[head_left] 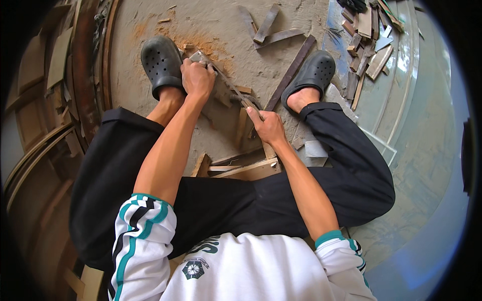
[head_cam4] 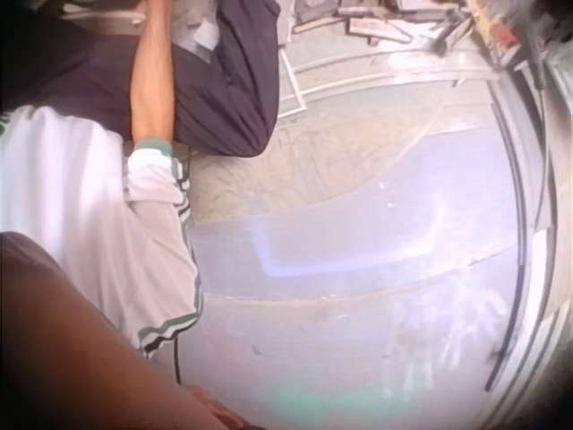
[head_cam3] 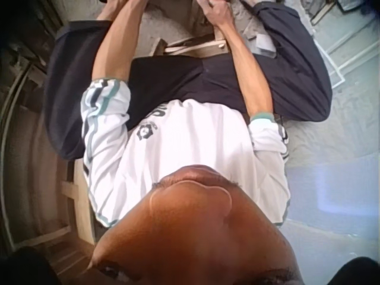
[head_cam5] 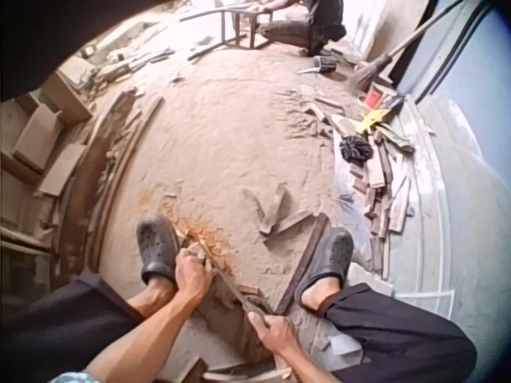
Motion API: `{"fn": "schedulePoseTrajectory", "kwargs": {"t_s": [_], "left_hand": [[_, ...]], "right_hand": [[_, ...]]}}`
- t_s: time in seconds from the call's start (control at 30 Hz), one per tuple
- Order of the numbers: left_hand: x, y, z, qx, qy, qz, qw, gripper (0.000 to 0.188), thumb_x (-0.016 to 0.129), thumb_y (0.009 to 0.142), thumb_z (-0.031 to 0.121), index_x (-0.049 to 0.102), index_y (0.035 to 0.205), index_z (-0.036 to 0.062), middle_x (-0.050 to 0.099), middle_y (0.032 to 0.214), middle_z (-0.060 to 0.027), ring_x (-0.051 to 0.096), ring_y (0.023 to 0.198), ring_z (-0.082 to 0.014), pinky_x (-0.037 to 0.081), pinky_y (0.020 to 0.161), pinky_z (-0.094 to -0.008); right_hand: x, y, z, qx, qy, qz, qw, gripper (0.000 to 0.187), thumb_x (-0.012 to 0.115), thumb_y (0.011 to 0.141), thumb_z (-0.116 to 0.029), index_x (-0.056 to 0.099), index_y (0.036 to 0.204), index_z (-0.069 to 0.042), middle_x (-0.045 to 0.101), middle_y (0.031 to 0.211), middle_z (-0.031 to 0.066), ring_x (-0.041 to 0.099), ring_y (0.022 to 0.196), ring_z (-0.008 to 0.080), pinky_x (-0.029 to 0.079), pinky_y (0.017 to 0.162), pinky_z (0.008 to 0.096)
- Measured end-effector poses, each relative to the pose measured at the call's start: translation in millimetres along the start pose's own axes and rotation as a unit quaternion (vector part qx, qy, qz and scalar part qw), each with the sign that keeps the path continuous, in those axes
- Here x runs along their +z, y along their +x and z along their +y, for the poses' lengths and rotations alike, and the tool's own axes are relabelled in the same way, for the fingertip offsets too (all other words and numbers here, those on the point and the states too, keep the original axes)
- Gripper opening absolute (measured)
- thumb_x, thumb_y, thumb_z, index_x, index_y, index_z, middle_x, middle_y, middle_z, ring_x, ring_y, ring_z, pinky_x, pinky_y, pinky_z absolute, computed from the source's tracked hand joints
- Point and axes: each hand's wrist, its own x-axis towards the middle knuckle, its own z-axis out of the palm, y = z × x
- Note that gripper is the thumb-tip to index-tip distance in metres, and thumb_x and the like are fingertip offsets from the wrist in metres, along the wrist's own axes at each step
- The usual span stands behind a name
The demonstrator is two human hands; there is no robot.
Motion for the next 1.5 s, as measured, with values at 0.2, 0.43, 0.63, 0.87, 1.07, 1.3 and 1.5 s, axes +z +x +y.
{"fn": "schedulePoseTrajectory", "kwargs": {"t_s": [0.2,0.43,0.63,0.87,1.07,1.3,1.5], "left_hand": [[-5,6,7,-0.014,-0.002,-0.007,1.0,0.026,0.072,0.085,0.027,0.077,0.088,0.0018,0.06,0.112,-0.0165,0.057,0.109,-0.0356,0.052,0.09,-0.0445],[-5,6,5,-0.001,-0.005,0.002,1.0,0.025,0.073,0.085,0.029,0.079,0.089,0.0049,0.062,0.109,-0.017,0.058,0.107,-0.0361,0.051,0.092,-0.0433],[-1,10,1,-0.013,0.003,0.0,1.0,0.025,0.072,0.086,0.03,0.079,0.085,0.006,0.062,0.111,-0.0161,0.058,0.111,-0.0355,0.051,0.095,-0.0432],[-4,5,5,0.008,0.02,-0.016,1.0,0.027,0.071,0.088,0.029,0.077,0.093,0.0027,0.06,0.115,-0.0173,0.057,0.113,-0.0367,0.05,0.096,-0.0441],[15,-36,-3,0.064,-0.025,0.024,0.997,0.056,0.068,0.09,0.026,0.054,0.136,-0.0029,0.047,0.141,-0.0233,0.047,0.13,-0.0419,0.044,0.107,-0.0459],[30,-75,-2,0.154,-0.009,0.06,0.986,0.063,0.067,0.089,0.023,0.046,0.144,0.0007,0.041,0.15,-0.0224,0.039,0.139,-0.0412,0.035,0.115,-0.0455],[39,-105,2,0.176,-0.047,-0.145,0.972,0.041,0.067,0.088,0.026,0.06,0.123,0.0057,0.064,0.118,-0.0149,0.06,0.114,-0.0353,0.047,0.098,-0.0466]], "right_hand": [[-16,-16,-3,0.024,0.001,-0.015,1.0,0.072,0.058,0.096,-0.058,0.056,0.063,0.006,0.046,0.055,0.0234,0.047,0.052,0.0327,0.042,0.058,0.0467],[-22,-25,-25,0.035,-0.018,-0.007,0.999,0.069,0.056,0.098,-0.056,0.057,0.061,0.002,0.046,0.051,0.0077,0.045,0.052,0.016,0.039,0.054,0.0376],[-21,-32,-28,0.039,-0.027,-0.008,0.999,0.068,0.056,0.098,-0.057,0.057,0.06,-0.001,0.049,0.051,0.0048,0.05,0.051,0.0146,0.041,0.054,0.0348],[-29,-29,-26,0.03,0.004,0.007,1.0,0.067,0.058,0.098,-0.057,0.055,0.059,-0.002,0.049,0.051,0.0016,0.049,0.051,0.0122,0.039,0.052,0.0322],[-43,-29,-15,0.027,-0.001,0.076,0.997,0.066,0.06,0.096,-0.056,0.057,0.066,0.002,0.05,0.055,0.0125,0.048,0.054,0.0213,0.042,0.057,0.0393],[-75,-36,-17,0.073,0.026,0.115,0.99,0.063,0.062,0.095,-0.056,0.059,0.067,0.001,0.052,0.057,0.0093,0.049,0.054,0.0195,0.042,0.057,0.0364],[-105,-59,-24,0.087,0.074,0.097,0.989,0.05,0.065,0.097,-0.047,0.058,0.068,-0.006,0.049,0.06,-0.0039,0.044,0.053,0.0055,0.035,0.051,0.0235]]}}
